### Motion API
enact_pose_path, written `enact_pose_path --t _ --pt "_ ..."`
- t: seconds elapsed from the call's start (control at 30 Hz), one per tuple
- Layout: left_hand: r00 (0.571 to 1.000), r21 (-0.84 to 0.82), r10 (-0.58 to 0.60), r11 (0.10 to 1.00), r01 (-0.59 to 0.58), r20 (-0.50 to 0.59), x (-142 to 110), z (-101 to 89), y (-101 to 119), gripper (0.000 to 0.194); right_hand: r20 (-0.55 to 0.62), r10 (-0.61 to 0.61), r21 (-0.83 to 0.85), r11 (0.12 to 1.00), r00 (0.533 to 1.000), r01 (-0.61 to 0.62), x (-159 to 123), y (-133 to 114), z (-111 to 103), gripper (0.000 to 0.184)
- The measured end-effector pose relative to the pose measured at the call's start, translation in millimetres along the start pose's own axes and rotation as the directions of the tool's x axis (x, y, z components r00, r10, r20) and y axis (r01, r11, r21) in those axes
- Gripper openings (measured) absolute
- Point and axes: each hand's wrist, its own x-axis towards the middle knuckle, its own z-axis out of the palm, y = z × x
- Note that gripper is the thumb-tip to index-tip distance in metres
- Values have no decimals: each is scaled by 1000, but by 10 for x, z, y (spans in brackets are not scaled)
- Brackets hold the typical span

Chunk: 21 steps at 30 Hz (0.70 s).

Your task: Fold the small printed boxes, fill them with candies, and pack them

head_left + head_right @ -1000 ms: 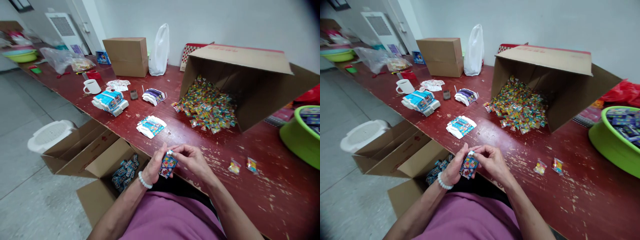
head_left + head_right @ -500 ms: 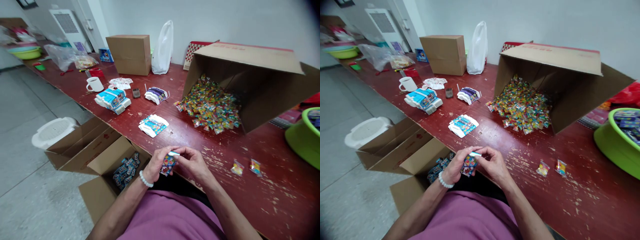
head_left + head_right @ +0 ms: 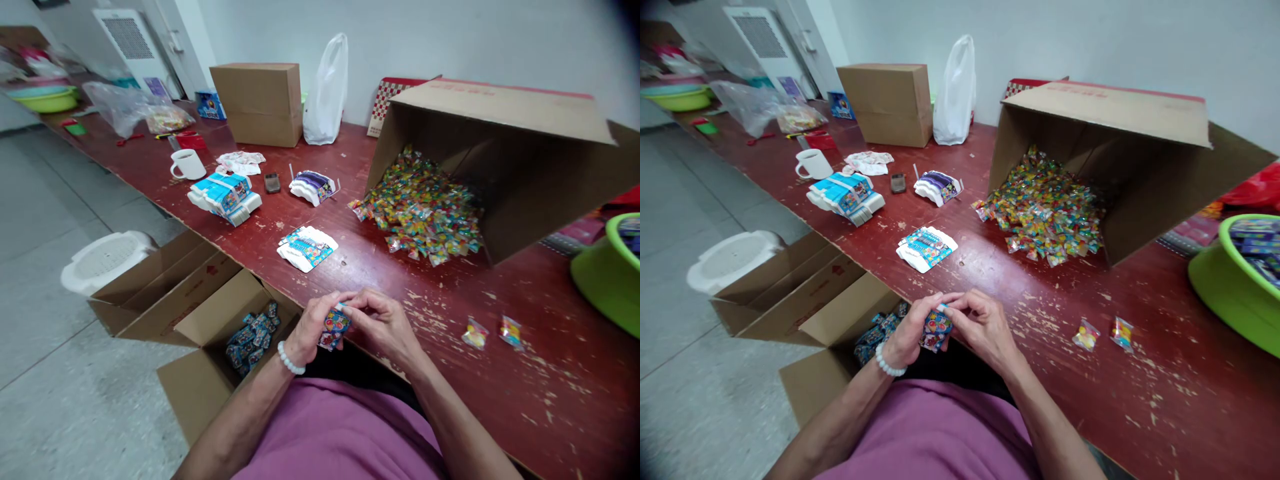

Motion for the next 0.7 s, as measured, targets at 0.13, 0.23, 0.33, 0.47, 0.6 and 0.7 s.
enact_pose_path --t 0.13,0.23,0.33,0.47,0.6,0.7 --pt "997 -130 -75 989 73 -12 37 -37 -74 47 20 -208 -284 937 978 205 -102 30 0 8" --pt "998 -145 -33 989 26 -46 62 -11 -63 42 5 -223 -300 929 975 214 -121 62 62 10" --pt "987 -203 66 975 -95 -146 88 20 -11 32 29 -272 -374 890 962 263 -113 80 167 47" --pt "987 -439 -87 898 21 -132 112 -10 36 29 154 -272 -550 775 950 311 -71 114 286 96" --pt "989 -457 -119 887 65 -90 81 -88 28 32 148 -273 -531 789 950 310 40 175 326 88" --pt "993 -350 12 935 -53 -117 43 -145 1 30 101 -288 -501 812 952 299 125 179 379 79"
